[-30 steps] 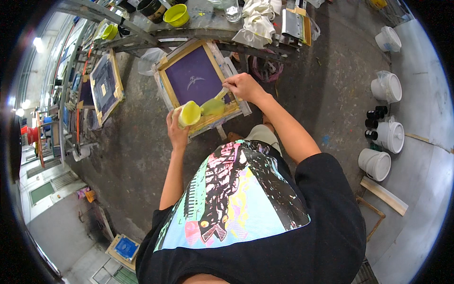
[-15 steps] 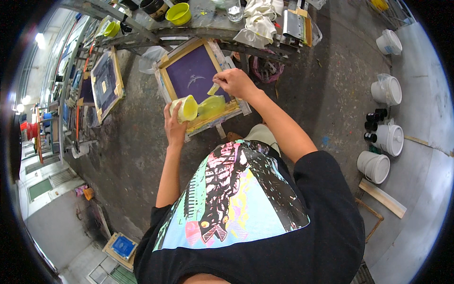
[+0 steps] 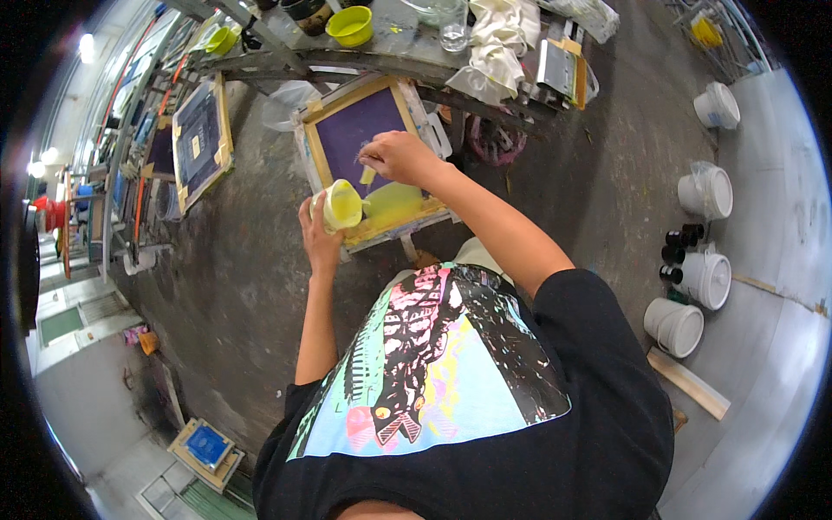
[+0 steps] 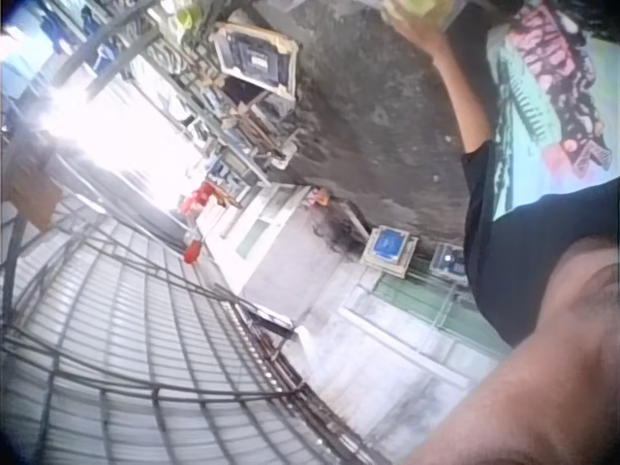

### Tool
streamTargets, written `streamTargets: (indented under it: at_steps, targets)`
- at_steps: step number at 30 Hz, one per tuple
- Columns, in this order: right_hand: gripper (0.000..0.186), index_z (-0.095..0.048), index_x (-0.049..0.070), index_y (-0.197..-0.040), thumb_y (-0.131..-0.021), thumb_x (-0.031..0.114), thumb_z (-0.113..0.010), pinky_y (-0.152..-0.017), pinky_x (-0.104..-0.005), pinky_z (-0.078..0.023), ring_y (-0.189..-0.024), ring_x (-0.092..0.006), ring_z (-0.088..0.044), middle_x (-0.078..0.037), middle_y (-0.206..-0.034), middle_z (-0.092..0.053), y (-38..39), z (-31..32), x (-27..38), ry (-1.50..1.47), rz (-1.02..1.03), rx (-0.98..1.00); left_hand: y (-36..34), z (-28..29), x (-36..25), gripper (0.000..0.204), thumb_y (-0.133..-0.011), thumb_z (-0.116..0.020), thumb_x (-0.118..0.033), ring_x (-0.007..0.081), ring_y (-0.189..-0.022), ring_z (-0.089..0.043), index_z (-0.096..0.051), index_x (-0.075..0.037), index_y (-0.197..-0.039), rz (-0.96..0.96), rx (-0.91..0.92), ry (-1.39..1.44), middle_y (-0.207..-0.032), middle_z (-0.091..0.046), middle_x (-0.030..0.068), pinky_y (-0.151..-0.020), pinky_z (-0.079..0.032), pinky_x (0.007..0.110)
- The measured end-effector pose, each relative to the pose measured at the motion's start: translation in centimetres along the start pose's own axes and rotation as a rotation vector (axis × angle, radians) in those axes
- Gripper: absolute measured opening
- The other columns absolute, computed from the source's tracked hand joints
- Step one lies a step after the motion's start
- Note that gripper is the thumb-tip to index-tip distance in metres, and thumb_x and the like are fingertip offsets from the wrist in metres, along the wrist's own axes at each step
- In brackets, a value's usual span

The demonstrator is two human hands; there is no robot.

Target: The person wipes a screen-printing frame with a cloth, pours yellow ink onto it, and uses a squeegee to spread the ink across the screen. They then place the frame on a conveyor and pull the squeegee across several purple t-shirts to print a yellow design.

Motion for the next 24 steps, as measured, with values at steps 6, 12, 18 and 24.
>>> streamTargets:
  at_steps: [6, 12, 18, 24]
  targets:
    - [0.014, -0.075, 0.013, -0.098, -0.091, 0.023, -0.068, -0.080, -0.0460, -0.056, -0.090, -0.0329, -0.069, -0.010, -0.092, -0.070, -0.2, -5.1, -1.9, 0.060, 0.093, 0.182, 0.1, -1.7, 3.1, 0.095, -0.061, -0.090, -0.001, 0.0354, -0.133, -0.051, -0.052, -0.009, -0.148, 0.114, 0.015, 0.329, -0.142, -0.049, 0.0157, -0.114, -0.043, 0.043]
    - [0.009, -0.073, 0.015, -0.094, -0.091, 0.019, -0.065, -0.078, -0.0435, -0.057, -0.094, -0.0288, -0.069, -0.007, -0.091, -0.065, 0.0, -6.6, -0.7, 0.208, 0.279, 0.354, 0.1, -4.9, 6.3, 0.093, -0.061, -0.091, -0.002, 0.0360, -0.132, -0.051, -0.052, -0.007, -0.146, 0.291, -0.007, 0.704, -0.141, -0.050, 0.0157, -0.113, -0.043, 0.044]
    - [0.011, -0.074, 0.015, -0.096, -0.093, 0.022, -0.066, -0.077, -0.0439, -0.056, -0.092, -0.0296, -0.068, -0.007, -0.089, -0.064, -1.6, -3.6, 2.2, 0.119, 0.292, 0.292, -0.3, -3.6, 3.6, 0.090, -0.062, -0.089, -0.001, 0.0384, -0.133, -0.050, -0.053, -0.007, -0.145, 0.180, -0.118, 0.279, -0.143, -0.050, 0.0181, -0.113, -0.042, 0.046]
    - [0.038, -0.069, 0.013, -0.127, -0.103, 0.040, -0.057, -0.085, -0.0459, -0.055, -0.100, -0.0366, -0.065, -0.016, -0.107, -0.062, -3.5, -2.3, -1.6, 0.278, -0.175, 0.090, -1.4, -10.3, 2.0, 0.082, -0.076, -0.090, -0.007, 0.0248, -0.117, -0.064, -0.048, -0.006, -0.147, 0.475, 0.008, 1.113, -0.135, -0.061, 0.0106, -0.090, -0.055, 0.037]
Point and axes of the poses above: each hand's wrist, its own y-axis away from the middle knuckle, its own z-axis out of the back of the hand, x = y × z, the point moved 6 cm from there along -y, towards the middle knuckle
